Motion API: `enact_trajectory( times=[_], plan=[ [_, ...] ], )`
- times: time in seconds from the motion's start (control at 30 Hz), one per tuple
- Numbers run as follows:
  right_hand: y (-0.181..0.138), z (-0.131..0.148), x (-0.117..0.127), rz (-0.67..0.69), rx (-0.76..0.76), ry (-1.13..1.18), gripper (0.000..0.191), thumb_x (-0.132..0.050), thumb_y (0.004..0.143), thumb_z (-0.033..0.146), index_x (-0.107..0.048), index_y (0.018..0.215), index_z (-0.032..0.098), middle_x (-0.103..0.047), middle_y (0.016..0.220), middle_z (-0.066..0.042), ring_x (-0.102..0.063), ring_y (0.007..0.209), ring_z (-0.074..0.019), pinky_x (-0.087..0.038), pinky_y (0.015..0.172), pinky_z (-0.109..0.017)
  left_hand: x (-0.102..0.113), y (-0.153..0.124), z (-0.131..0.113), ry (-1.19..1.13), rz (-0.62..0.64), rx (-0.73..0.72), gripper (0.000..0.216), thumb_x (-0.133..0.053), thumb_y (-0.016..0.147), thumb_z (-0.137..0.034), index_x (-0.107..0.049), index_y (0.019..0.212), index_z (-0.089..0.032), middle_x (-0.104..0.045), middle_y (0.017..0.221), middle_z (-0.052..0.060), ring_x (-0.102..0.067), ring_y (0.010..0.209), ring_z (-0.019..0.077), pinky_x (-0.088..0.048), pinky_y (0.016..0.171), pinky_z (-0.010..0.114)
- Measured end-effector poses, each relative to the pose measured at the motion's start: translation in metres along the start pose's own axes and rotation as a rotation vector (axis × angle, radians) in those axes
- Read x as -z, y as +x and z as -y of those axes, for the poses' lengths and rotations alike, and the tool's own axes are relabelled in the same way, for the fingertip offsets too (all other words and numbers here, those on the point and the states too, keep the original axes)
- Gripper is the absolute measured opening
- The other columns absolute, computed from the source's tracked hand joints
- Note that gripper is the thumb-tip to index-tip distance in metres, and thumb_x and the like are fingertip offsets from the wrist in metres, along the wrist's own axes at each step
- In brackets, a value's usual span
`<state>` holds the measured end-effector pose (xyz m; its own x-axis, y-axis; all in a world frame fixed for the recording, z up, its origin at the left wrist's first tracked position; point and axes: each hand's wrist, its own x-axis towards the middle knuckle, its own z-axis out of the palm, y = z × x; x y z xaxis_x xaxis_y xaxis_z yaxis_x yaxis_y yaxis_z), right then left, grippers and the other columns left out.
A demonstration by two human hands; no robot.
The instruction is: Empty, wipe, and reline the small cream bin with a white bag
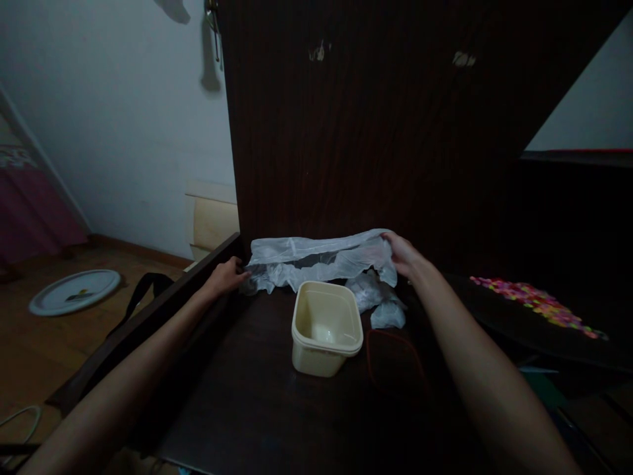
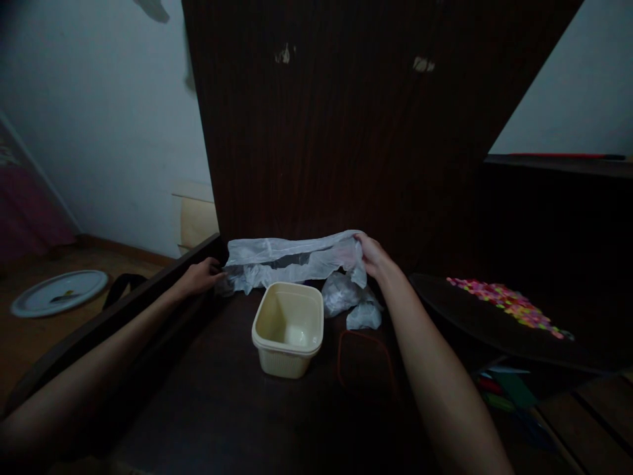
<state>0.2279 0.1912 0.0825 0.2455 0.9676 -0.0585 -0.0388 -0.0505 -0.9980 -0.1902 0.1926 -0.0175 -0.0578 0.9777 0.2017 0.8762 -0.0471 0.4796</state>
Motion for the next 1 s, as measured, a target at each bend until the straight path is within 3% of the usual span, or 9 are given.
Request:
enact_trajectory(
  times=[0.1, 0.17, 0.3, 0.4, 0.6, 0.73, 0.87, 1.0],
  plan=[
    [-0.004, 0.002, 0.000, 0.026, 0.005, -0.087, 0.021, -0.051, 0.089, 0.025, -0.063, 0.072, 0.021, -0.066, 0.060, -0.002, -0.063, 0.056, -0.0185, -0.056, 0.059, -0.028, 0.002, 0.003, 0.002, -0.052, 0.060, 0.018, 0.010, -0.068, 0.078, -0.030, -0.071, 0.082, -0.021, -0.079, 0.087, 0.008, -0.076, 0.096, 0.0323, -0.057, 0.086, 0.035],
    [-0.008, 0.006, 0.001, 0.036, 0.017, -0.162, 0.023, -0.053, 0.089, 0.027, -0.066, 0.072, 0.020, -0.067, 0.060, -0.002, -0.061, 0.056, -0.0182, -0.052, 0.056, -0.027, 0.005, 0.005, 0.002, -0.097, 0.062, 0.033, 0.007, -0.067, 0.077, -0.029, -0.069, 0.075, -0.023, -0.079, 0.086, 0.006, -0.076, 0.096, 0.0310, -0.056, 0.086, 0.034],
    [-0.015, 0.014, 0.001, 0.056, 0.061, -0.294, 0.016, -0.061, 0.084, 0.022, -0.071, 0.071, 0.017, -0.069, 0.064, -0.002, -0.061, 0.060, -0.0173, -0.046, 0.056, -0.024, 0.002, 0.007, 0.001, -0.205, 0.009, 0.079, 0.014, -0.072, 0.071, -0.030, -0.063, 0.081, -0.023, -0.077, 0.090, 0.004, -0.074, 0.099, 0.0293, -0.055, 0.086, 0.033],
    [-0.018, 0.018, 0.000, 0.058, 0.100, -0.325, 0.008, -0.064, 0.077, 0.014, -0.072, 0.075, 0.016, -0.066, 0.063, 0.001, -0.058, 0.060, -0.0149, -0.046, 0.058, -0.023, -0.010, 0.004, 0.001, -0.298, -0.024, 0.134, 0.028, -0.077, 0.064, -0.028, -0.055, 0.081, -0.024, -0.073, 0.080, 0.003, -0.072, 0.088, 0.0274, -0.054, 0.077, 0.032],
    [-0.033, 0.028, 0.001, 0.145, 0.070, -0.215, 0.035, -0.064, 0.075, 0.008, -0.069, 0.107, 0.021, -0.069, 0.069, 0.001, -0.061, 0.054, -0.0168, -0.052, 0.053, -0.027, -0.019, -0.004, -0.003, -0.558, -0.092, 0.180, 0.034, -0.069, 0.058, -0.016, -0.047, 0.083, -0.024, -0.058, 0.064, -0.007, -0.060, 0.063, 0.0161, -0.044, 0.057, 0.022],
    [-0.039, 0.037, -0.006, 0.200, 0.094, -0.026, 0.029, -0.058, 0.076, 0.007, -0.068, 0.099, 0.021, -0.070, 0.070, -0.001, -0.066, 0.059, -0.0161, -0.058, 0.055, -0.025, 0.002, 0.001, -0.017, -0.792, -0.118, 0.154, 0.026, -0.062, 0.060, -0.015, -0.046, 0.079, -0.023, -0.054, 0.063, -0.007, -0.054, 0.051, 0.0122, -0.040, 0.048, 0.020],
    [-0.041, 0.043, -0.024, 0.214, 0.152, 0.147, 0.019, -0.054, 0.075, 0.010, -0.067, 0.086, 0.019, -0.075, 0.078, -0.006, -0.072, 0.076, -0.0166, -0.064, 0.072, -0.026, 0.032, 0.005, -0.041, -1.000, -0.087, 0.109, 0.016, -0.062, 0.061, -0.012, -0.054, 0.074, -0.019, -0.061, 0.067, -0.002, -0.059, 0.052, 0.0123, -0.045, 0.048, 0.020],
    [-0.049, 0.047, -0.044, 0.313, 0.233, 0.316, 0.024, -0.051, 0.071, 0.015, -0.066, 0.091, 0.016, -0.078, 0.099, -0.013, -0.074, 0.102, -0.0241, -0.064, 0.092, -0.038, 0.059, 0.000, -0.064, -1.151, -0.019, 0.048, 0.013, -0.062, 0.069, -0.012, -0.070, 0.079, -0.013, -0.074, 0.087, 0.009, -0.072, 0.076, 0.0198, -0.062, 0.071, 0.030]
  ],
)
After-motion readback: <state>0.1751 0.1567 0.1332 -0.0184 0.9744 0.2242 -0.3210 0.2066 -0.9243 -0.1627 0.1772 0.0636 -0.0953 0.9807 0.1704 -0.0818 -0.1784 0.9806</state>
